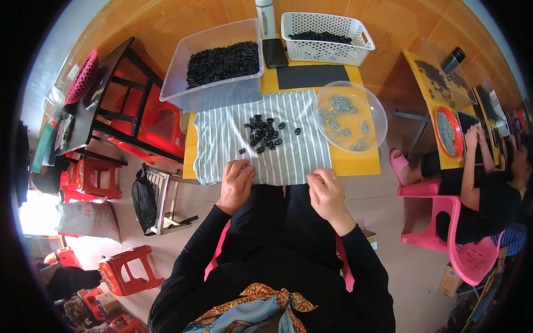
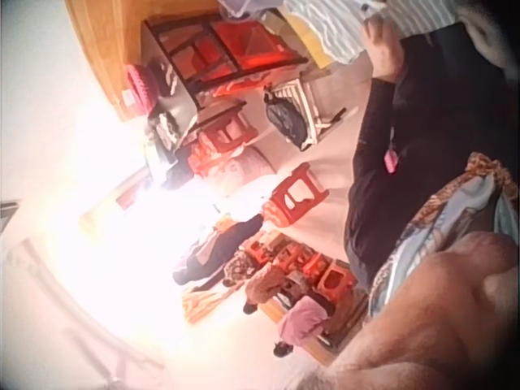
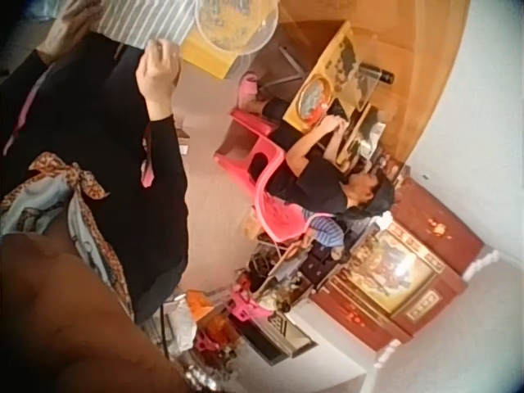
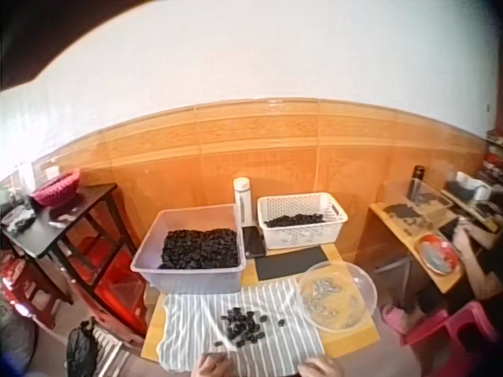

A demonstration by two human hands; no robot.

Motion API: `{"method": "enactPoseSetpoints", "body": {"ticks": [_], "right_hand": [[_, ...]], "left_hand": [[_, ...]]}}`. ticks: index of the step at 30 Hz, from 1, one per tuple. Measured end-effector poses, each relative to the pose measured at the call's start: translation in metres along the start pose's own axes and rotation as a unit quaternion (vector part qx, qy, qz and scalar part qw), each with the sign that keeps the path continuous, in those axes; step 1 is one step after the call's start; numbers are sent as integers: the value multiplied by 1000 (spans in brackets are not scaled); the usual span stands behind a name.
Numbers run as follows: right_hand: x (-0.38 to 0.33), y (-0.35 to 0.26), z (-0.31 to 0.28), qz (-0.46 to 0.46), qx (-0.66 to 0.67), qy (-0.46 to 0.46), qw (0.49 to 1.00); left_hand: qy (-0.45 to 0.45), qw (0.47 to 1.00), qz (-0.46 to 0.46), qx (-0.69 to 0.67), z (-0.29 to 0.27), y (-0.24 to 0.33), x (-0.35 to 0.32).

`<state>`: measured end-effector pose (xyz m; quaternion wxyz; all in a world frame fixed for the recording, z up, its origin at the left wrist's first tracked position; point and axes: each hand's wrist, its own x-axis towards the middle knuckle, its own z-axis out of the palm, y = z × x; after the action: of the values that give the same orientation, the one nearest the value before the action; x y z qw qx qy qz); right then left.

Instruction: Manually assembling small black plastic components by hand on a workbench.

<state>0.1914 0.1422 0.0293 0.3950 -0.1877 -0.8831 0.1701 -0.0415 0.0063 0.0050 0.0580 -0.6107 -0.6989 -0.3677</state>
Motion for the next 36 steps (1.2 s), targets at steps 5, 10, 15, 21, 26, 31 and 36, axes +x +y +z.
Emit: {"method": "enactPoseSetpoints", "body": {"ticks": [5,10,15,21,26,31,36], "right_hand": [[13,22,9,0,-73,-109,991],[14,24,2,-16,-84,-122,989],[26,10,13,2,-7,-88,996],[60,19,49,22,8,-45,999],[64,26,65,41,-13,-66,997],[67,19,69,50,-36,-105,993],[58,30,71,37,-17,-82,996]], "left_hand": [[-28,999,40,-3,-21,-22,-12],[-48,997,40,-33,-37,-26,-11],[8,998,-48,-49,-35,-31,17],[-5,995,-81,51,-16,-31,39],[32,997,-73,2,-11,-35,38],[5,999,-44,12,-11,-34,40],[57,986,-65,-139,-3,11,48]]}}
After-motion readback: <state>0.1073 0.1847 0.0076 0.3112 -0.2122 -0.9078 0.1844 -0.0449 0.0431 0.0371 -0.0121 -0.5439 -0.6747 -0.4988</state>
